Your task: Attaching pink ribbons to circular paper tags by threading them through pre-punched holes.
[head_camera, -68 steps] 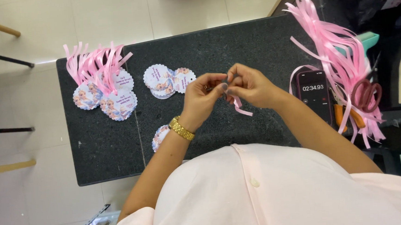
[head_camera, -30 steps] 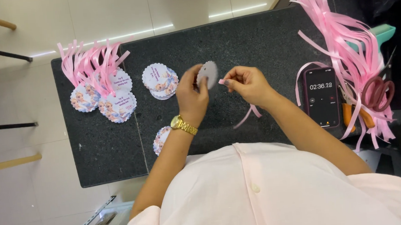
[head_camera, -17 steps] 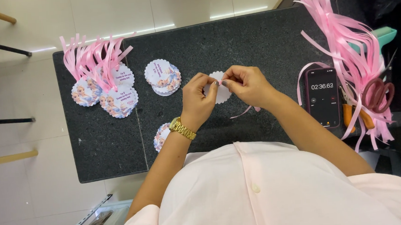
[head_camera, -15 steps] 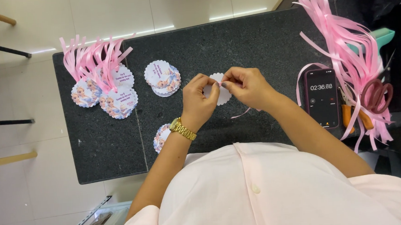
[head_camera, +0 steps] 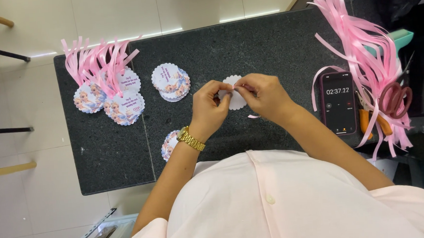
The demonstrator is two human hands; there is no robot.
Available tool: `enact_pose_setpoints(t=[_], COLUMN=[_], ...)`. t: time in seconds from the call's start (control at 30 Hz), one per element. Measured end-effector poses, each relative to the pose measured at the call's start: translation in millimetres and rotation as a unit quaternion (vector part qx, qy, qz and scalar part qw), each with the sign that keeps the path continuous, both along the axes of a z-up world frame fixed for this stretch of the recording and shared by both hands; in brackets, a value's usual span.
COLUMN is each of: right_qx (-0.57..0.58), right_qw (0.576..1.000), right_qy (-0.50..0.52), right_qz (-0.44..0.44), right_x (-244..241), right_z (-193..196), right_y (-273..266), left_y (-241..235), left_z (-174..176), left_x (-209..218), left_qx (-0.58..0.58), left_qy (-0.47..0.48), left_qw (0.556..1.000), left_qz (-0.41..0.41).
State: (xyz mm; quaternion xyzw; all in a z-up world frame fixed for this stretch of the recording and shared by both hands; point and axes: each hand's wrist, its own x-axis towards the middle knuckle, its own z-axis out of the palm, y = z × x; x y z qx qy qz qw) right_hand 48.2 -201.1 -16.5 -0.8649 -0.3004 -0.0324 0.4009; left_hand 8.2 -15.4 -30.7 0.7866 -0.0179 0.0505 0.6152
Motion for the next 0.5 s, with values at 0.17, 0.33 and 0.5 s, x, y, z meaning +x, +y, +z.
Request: enact_pose_setpoints(t=[0.17, 0.33, 0.5], right_qx=[0.021, 0.020, -0.021], right_qw=[0.999, 1.000, 0.999], right_qy=[0.032, -0.010, -0.033], right_qz=[-0.012, -0.007, -0.006], right_x=[1.6, 1.1, 1.5], right_z=[1.0, 1.9, 6.4], right_y=[-0.6, 1.6, 1.3], left_y=[-6.7, -13.6, -16.0], left_z=[6.1, -8.7, -12.1], left_x=[-8.2, -10.0, -7.8], left_qx=[-0.035, -0.105, -0.147], left_qy=[-0.032, 0.002, 0.003], left_qw=[0.999, 0.994, 0.989], left_qz=[-0.012, 0.033, 0.029])
